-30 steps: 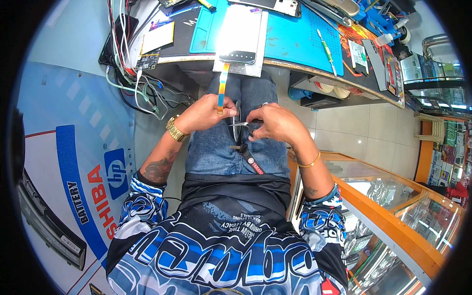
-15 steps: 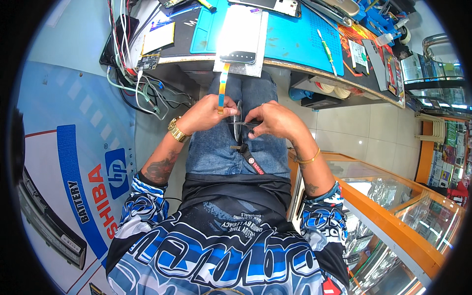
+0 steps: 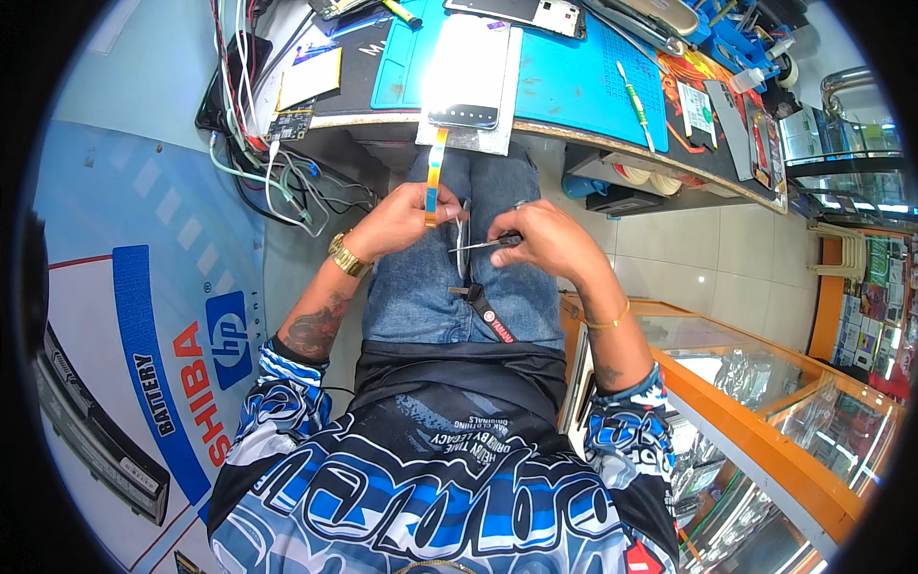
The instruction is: The person applies adhesive tape to a replacement mobile phone screen and prepares the internal components of a phone chassis at a repair bench.
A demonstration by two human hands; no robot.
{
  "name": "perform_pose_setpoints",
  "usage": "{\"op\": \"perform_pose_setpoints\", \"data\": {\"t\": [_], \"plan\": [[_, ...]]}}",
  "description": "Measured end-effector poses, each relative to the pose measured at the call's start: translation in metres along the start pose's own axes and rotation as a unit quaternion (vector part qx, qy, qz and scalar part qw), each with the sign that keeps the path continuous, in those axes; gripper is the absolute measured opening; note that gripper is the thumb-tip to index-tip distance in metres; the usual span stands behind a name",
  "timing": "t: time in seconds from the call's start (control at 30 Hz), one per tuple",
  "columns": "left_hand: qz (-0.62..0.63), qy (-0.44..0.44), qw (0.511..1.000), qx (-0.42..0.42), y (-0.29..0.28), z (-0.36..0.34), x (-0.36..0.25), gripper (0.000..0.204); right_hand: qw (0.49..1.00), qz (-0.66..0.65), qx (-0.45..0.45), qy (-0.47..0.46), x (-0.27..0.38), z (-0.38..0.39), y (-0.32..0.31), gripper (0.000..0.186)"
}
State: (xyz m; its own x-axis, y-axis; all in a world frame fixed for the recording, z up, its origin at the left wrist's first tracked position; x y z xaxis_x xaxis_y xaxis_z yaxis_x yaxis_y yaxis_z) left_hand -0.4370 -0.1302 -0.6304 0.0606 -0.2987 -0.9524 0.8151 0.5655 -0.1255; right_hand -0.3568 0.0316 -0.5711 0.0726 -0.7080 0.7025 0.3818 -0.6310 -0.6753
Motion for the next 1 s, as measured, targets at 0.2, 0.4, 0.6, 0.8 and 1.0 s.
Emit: {"op": "perform_pose_setpoints", "data": {"t": [0.2, 0.4, 0.6, 0.8, 1.0], "plan": [[0.349, -0.078, 0.927, -0.11, -0.019, 0.007, 0.044, 0.034, 0.983, -0.114, -0.099, 0.103, -0.015, 0.025, 0.033, 0.036], [0.329, -0.047, 0.918, -0.216, -0.047, 0.006, 0.053, 0.036, 0.976, 0.086, -0.174, 0.094, 0.012, 0.009, 0.088, 0.027], [0.168, -0.013, 0.959, -0.229, -0.067, -0.011, 0.052, 0.034, 0.954, 0.111, -0.243, 0.134, 0.001, 0.007, 0.081, 0.014], [-0.28, 0.051, 0.941, -0.184, -0.077, -0.058, 0.076, 0.027, 0.911, 0.155, -0.372, 0.088, -0.019, 0.049, 0.037, 0.017], [-0.463, 0.082, 0.862, -0.189, -0.07, -0.101, 0.119, 0.039, 0.891, 0.189, -0.412, 0.012, -0.014, 0.057, 0.009, 0.027]]}}
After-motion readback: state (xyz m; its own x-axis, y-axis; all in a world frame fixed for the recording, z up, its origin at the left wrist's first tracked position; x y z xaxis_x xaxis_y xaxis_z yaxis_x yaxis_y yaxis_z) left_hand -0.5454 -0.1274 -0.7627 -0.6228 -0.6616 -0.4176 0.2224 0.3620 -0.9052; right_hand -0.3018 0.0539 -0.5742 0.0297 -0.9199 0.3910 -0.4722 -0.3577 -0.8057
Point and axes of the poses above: each hand's wrist, its own z-axis away from the middle knuckle, its own y-axis out of the palm, x = y × z, the point moved 7 cm from there along -z, towards the middle knuckle, and after that the axes turned 1 degree about z, right-handed, at the moved point
